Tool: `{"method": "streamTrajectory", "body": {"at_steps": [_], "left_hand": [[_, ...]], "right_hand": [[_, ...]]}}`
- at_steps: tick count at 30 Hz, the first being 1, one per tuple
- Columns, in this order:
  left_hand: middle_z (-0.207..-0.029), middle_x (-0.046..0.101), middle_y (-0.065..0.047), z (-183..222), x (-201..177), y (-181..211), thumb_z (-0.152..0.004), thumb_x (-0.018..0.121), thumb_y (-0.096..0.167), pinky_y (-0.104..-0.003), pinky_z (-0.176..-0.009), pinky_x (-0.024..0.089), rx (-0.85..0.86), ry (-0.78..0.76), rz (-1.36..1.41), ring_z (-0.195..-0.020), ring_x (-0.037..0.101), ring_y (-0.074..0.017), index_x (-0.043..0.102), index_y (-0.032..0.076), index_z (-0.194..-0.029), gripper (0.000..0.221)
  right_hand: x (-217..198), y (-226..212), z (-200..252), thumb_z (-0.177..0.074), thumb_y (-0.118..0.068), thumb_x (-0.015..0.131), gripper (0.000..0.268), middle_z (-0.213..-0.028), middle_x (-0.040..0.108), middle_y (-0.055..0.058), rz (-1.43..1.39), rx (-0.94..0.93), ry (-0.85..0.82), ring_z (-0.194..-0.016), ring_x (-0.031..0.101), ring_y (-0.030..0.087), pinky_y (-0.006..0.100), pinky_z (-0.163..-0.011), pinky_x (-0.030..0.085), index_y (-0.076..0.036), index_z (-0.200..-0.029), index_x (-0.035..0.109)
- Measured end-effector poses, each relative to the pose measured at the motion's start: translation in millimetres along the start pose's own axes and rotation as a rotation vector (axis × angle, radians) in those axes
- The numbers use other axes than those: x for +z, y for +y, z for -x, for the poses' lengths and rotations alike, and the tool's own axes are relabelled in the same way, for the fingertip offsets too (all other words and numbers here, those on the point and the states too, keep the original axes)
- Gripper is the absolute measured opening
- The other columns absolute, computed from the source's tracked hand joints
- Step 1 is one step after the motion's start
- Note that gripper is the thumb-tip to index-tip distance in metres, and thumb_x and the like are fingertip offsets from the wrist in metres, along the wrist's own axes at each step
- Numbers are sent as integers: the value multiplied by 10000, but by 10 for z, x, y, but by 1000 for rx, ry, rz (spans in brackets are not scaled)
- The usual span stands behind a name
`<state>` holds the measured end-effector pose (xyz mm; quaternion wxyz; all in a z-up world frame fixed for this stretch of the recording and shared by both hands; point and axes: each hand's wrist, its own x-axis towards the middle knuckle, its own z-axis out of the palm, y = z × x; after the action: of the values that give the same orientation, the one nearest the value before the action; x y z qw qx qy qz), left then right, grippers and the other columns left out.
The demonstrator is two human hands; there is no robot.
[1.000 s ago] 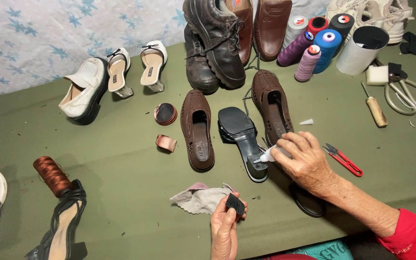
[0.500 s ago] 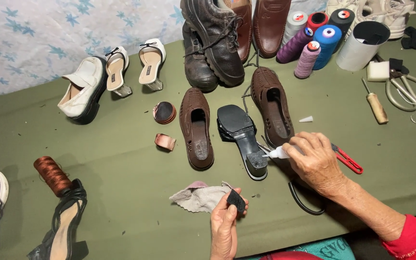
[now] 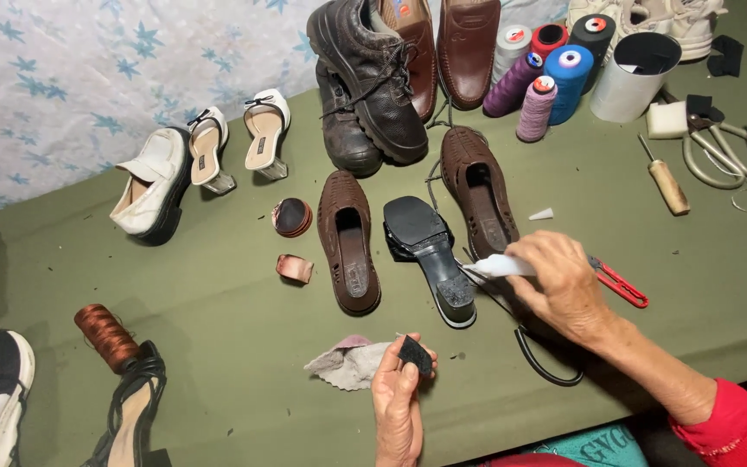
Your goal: Applying adhesive to a sandal and attaching a replacement heel piece, followed by trimming and wiping.
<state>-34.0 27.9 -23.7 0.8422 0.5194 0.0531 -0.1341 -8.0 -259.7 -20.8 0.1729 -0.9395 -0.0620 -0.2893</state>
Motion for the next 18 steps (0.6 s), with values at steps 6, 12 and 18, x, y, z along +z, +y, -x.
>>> {"method": "streamTrajectory", "body": {"at_steps": [6, 12, 18], "left_hand": [[-940, 669, -202, -109, 57, 134, -786, 778, 331, -347, -867, 488, 50, -7, -10, -884, 627, -246, 633, -71, -1312, 678], [-925, 675, -208, -143, 80, 71, -723, 789, 392, -332, -784, 470, 12, 36, -20, -833, 613, -246, 622, -69, -1322, 774], [-932, 655, -220, -209, 37, -13, -698, 822, 322, -366, -785, 506, 3, 54, 52, -855, 644, -299, 633, -92, -1306, 760]], "right_hand": [[-232, 522, -90, -819, -185, 767, 346, -1203, 676, 34, -465, 737, 59, -1132, 623, 168, 321, -934, 490, -165, -1158, 699], [151, 1536, -390, -873, -64, 757, 296, -990, 601, -12, -712, 879, 481, -890, 534, 62, 202, -830, 561, -123, -1149, 665], [546, 2127, -706, -893, -137, 796, 281, -914, 656, 35, -678, 912, 586, -826, 680, 84, 213, -766, 596, -135, -1114, 621]]}}
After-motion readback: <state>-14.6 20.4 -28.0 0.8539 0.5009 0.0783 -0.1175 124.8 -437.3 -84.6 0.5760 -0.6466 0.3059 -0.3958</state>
